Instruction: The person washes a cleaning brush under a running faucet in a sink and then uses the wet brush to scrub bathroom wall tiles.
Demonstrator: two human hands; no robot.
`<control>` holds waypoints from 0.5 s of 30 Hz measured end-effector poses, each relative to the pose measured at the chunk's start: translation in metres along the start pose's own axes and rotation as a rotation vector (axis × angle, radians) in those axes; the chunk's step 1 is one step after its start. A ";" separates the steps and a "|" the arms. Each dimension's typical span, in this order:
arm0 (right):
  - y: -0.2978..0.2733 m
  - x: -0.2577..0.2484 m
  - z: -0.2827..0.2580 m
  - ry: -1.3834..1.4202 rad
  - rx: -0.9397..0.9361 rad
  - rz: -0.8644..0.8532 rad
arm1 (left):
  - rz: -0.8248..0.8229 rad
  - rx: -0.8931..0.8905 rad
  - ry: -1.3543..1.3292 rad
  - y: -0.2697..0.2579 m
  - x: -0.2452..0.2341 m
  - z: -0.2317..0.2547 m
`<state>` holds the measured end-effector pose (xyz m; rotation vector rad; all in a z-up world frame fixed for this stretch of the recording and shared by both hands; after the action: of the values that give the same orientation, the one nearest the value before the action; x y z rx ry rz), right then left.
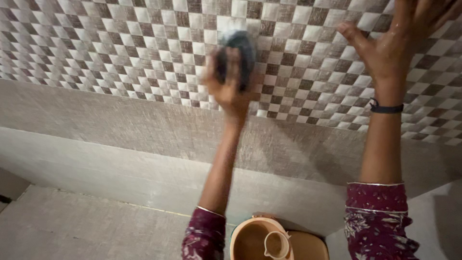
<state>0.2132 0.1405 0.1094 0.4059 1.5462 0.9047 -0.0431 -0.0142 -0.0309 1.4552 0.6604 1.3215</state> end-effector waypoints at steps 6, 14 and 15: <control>0.003 0.030 0.022 0.100 -0.176 0.268 | -0.360 0.094 -0.132 -0.058 0.030 0.108; 0.007 0.042 0.024 0.131 -0.217 0.367 | 0.045 -0.140 0.059 -0.024 -0.041 -0.027; 0.006 0.043 0.026 0.124 -0.214 0.395 | 0.118 -0.152 0.181 -0.017 -0.058 -0.041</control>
<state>0.2274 0.1829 0.0863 0.5177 1.4863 1.4111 -0.0920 -0.0472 -0.0733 1.2785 0.5835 1.5739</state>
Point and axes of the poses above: each hand's wrist, its own y-axis towards the middle knuckle, its own x-axis out of the palm, z = x × y, the point moved 1 cm from there along y, towards the middle knuckle, and after that the axes turned 13 degrees about -y, right-handed, at the moved point
